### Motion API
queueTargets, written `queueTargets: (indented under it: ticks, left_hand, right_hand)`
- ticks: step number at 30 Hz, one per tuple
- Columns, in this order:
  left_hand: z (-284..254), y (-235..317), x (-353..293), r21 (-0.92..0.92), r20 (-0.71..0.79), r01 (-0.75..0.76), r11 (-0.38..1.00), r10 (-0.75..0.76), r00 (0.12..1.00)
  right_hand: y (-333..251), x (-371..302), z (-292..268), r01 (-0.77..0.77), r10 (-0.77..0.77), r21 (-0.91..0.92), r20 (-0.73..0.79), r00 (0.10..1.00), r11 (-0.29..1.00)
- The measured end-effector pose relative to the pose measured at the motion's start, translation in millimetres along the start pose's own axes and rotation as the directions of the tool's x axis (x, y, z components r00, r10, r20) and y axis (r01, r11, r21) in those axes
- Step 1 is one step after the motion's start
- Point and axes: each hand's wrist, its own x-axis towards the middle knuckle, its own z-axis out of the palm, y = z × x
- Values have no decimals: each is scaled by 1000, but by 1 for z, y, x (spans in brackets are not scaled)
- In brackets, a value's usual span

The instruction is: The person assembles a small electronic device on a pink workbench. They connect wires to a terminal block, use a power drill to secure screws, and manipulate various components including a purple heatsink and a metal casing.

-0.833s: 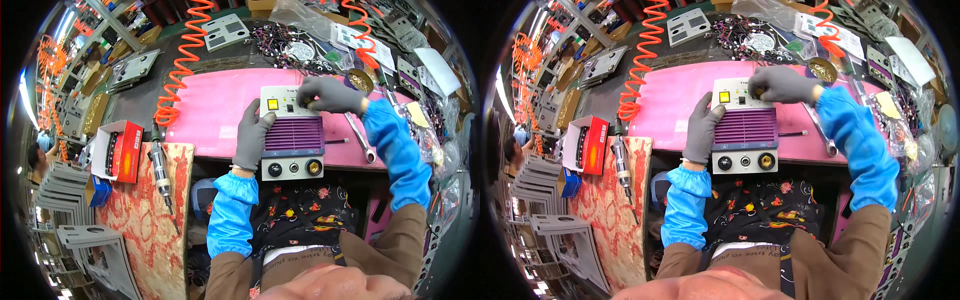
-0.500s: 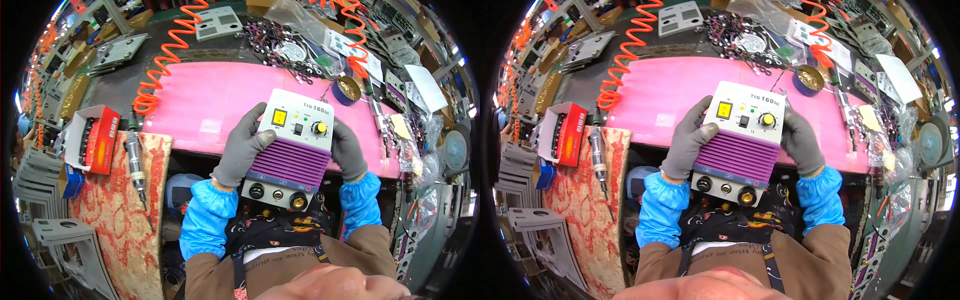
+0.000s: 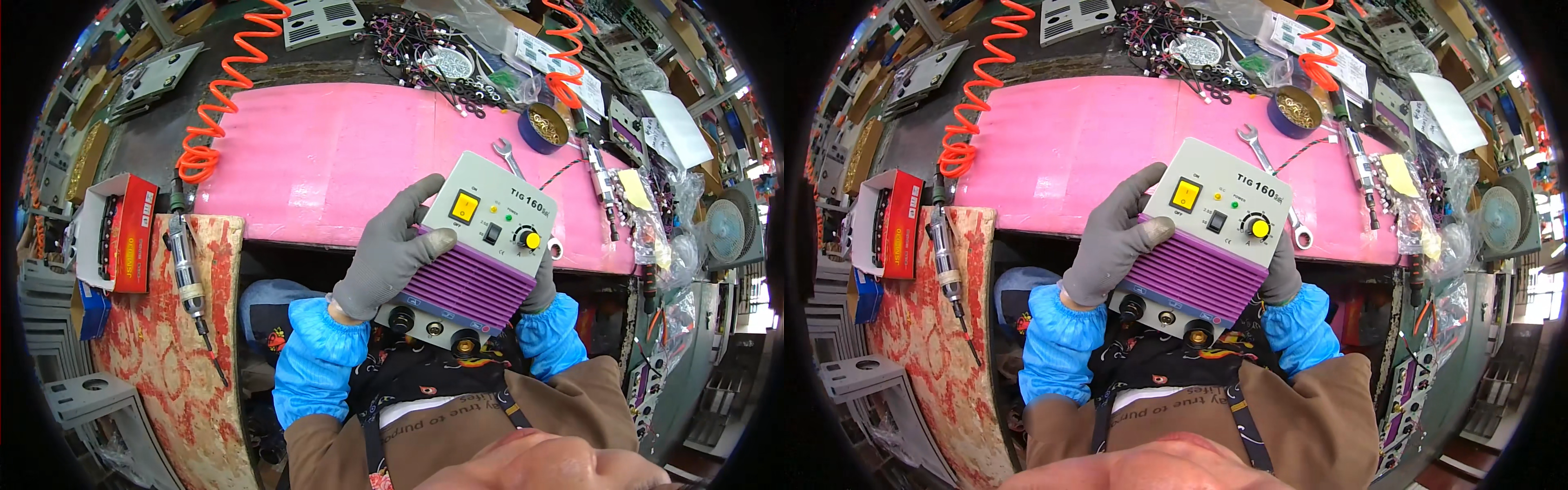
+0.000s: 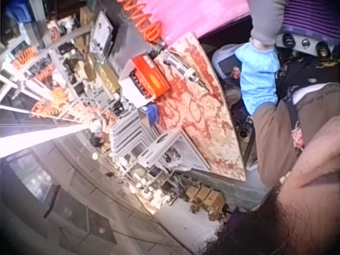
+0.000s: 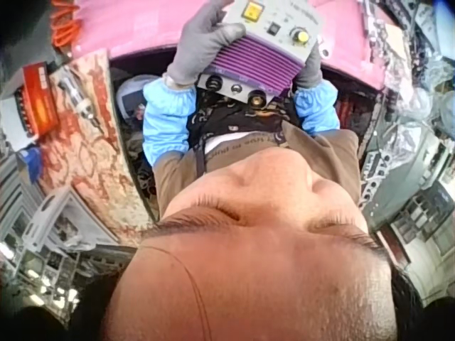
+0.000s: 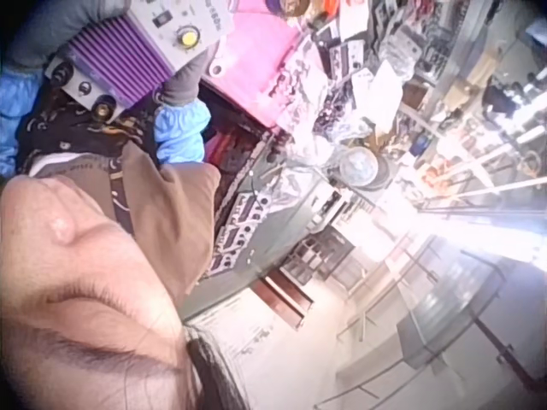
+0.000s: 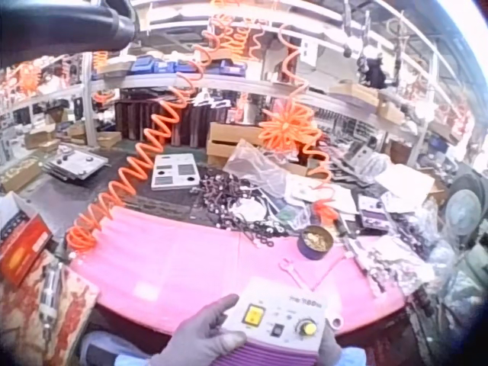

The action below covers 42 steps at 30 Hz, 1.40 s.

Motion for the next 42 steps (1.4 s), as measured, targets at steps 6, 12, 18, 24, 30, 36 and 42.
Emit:
queueTargets:
  ticks: [6, 12, 18, 24, 30, 36, 42]
  left_hand:
    - [-1, 2, 1, -33, -13, -5, 999, 4, 1000]
    - [-4, -1, 5, 14, -19, -18, 1000, 18, 1000]
    - [-5, -3, 7, 9, -15, -53, 999, 53, 998]
    - [-9, -4, 14, 41, -48, -108, 993, 110, 993]
    - [-6, -8, 32, -45, -142, -164, 985, 157, 977]
    - [10, -15, 42, -48, -238, -237, 970, 220, 946]
    - [31, -24, 47, -26, -185, -196, 980, 188, 965]
  right_hand:
    - [3, 2, 1, 7, -3, -115, 30, 1000, 993]
    - [6, 4, 31, 46, -46, -40, -6, 999, 998]
    - [7, 4, 29, 75, -76, -65, -20, 997, 995]
    - [8, 17, 53, 105, -111, -80, -71, 991, 991]
    - [-4, 16, 67, 294, -311, -846, 162, 936, 444]
    - [10, -28, 77, 309, -375, -654, 42, 926, 690]
    - [9, -67, 63, 302, -428, -611, -66, 901, 732]
